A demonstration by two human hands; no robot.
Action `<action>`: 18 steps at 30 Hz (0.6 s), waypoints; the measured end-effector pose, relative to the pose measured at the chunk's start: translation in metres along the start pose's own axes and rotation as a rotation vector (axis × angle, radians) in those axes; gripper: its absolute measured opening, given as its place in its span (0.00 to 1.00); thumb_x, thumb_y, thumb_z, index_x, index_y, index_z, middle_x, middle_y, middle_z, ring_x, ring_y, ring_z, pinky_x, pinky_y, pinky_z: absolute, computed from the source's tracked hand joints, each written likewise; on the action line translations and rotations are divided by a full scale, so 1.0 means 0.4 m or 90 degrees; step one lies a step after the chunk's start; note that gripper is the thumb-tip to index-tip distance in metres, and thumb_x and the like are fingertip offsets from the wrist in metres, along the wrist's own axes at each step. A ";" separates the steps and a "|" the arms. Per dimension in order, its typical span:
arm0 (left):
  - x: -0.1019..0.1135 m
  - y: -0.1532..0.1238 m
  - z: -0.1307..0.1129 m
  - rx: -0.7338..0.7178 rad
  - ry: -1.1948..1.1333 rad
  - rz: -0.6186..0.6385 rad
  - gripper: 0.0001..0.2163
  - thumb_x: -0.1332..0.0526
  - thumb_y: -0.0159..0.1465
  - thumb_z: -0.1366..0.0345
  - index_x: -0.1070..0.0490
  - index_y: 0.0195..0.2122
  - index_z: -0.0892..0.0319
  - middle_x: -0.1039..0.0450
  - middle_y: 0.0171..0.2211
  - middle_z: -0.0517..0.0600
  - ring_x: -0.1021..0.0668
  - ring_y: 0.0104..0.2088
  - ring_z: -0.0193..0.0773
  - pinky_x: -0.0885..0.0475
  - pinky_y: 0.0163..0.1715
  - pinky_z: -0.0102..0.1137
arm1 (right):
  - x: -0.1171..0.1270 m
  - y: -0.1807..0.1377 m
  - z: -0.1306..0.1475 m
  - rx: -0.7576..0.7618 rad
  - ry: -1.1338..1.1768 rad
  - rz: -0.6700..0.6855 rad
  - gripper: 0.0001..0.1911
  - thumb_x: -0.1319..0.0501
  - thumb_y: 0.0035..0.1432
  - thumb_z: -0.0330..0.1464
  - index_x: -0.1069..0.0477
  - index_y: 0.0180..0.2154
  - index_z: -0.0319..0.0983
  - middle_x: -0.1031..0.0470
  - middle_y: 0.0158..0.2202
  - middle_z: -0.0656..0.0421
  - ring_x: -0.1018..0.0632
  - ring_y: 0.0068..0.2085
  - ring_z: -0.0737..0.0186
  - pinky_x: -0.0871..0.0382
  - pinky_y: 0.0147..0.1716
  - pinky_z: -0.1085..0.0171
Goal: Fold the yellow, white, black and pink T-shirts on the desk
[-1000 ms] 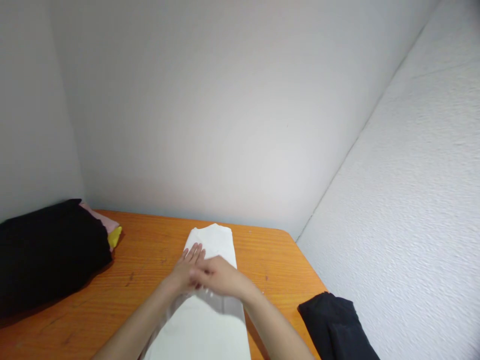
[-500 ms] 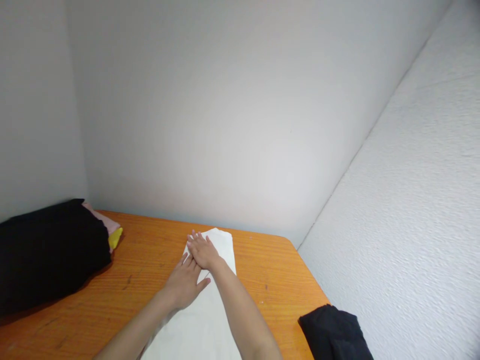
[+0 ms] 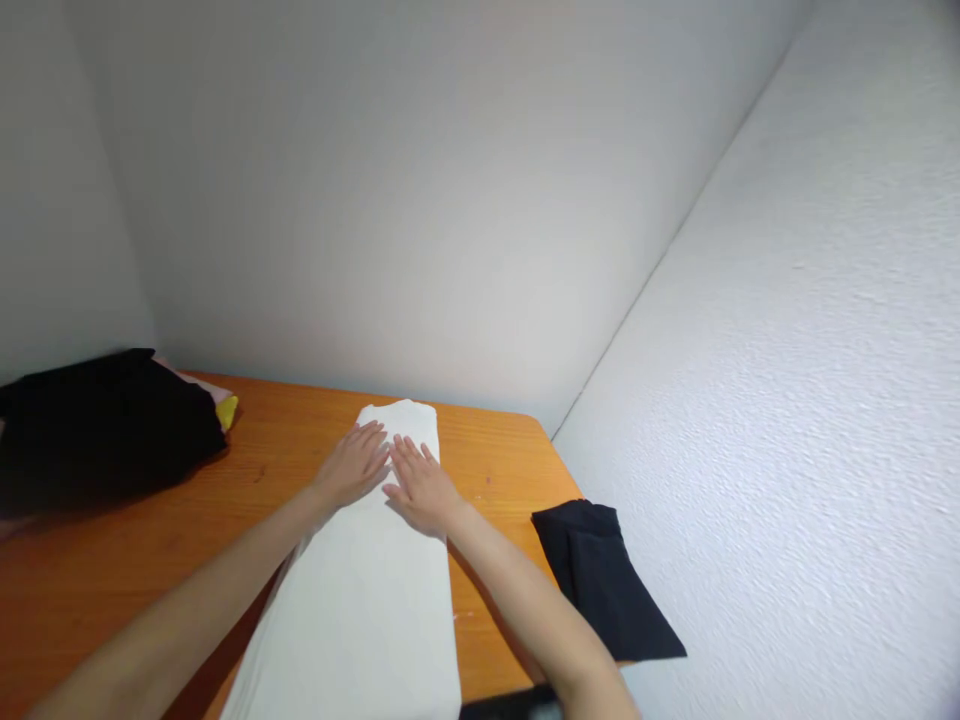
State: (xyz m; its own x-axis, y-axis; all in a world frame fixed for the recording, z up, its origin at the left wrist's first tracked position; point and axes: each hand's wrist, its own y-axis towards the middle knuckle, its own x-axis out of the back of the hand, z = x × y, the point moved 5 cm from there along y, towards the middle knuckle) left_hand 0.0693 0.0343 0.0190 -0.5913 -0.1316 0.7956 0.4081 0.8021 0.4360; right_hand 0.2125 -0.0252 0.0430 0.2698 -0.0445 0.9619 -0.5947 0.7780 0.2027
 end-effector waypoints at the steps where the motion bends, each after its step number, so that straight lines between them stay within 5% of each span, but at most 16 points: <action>1: 0.018 -0.008 -0.007 -0.009 -0.002 -0.019 0.23 0.52 0.69 0.57 0.36 0.60 0.63 0.39 0.64 0.60 0.42 0.67 0.46 0.52 0.68 0.45 | 0.011 -0.067 0.005 -0.002 0.005 0.020 0.35 0.54 0.70 0.45 0.58 0.69 0.33 0.63 0.71 0.50 0.60 0.71 0.55 0.65 0.68 0.51; 5: 0.108 -0.066 -0.010 -0.022 -0.004 -0.069 0.20 0.57 0.70 0.62 0.37 0.59 0.62 0.38 0.63 0.58 0.40 0.66 0.44 0.48 0.67 0.45 | 0.055 -0.302 0.010 -0.027 0.008 0.082 0.35 0.53 0.70 0.46 0.59 0.70 0.36 0.63 0.71 0.52 0.59 0.71 0.55 0.64 0.68 0.50; 8: 0.141 -0.134 -0.022 -0.053 0.000 -0.006 0.18 0.54 0.68 0.66 0.32 0.54 0.60 0.30 0.58 0.56 0.32 0.60 0.43 0.40 0.63 0.43 | 0.074 -0.388 0.017 -0.041 -0.006 0.116 0.37 0.52 0.69 0.47 0.61 0.70 0.37 0.63 0.71 0.52 0.59 0.71 0.55 0.62 0.69 0.50; 12: 0.108 -0.230 -0.081 -0.111 0.011 0.134 0.17 0.50 0.69 0.62 0.28 0.54 0.55 0.28 0.57 0.52 0.29 0.58 0.43 0.38 0.62 0.40 | 0.061 -0.373 0.055 -0.050 0.000 0.114 0.38 0.52 0.69 0.47 0.60 0.70 0.33 0.63 0.71 0.48 0.58 0.70 0.53 0.61 0.68 0.49; 18: 0.057 -0.336 -0.074 -0.093 0.112 0.235 0.30 0.53 0.70 0.48 0.52 0.69 0.56 0.57 0.69 0.54 0.47 0.69 0.48 0.49 0.67 0.45 | -0.014 -0.327 0.109 -0.045 0.065 0.146 0.42 0.52 0.67 0.52 0.59 0.69 0.32 0.62 0.71 0.47 0.57 0.70 0.49 0.56 0.67 0.48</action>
State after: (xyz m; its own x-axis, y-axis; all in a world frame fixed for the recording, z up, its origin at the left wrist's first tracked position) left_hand 0.0216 -0.0936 -0.0092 -0.2650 0.0413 0.9633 0.6714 0.7250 0.1536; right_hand 0.2558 -0.1542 0.0189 0.2116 0.1983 0.9570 -0.5955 0.8026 -0.0347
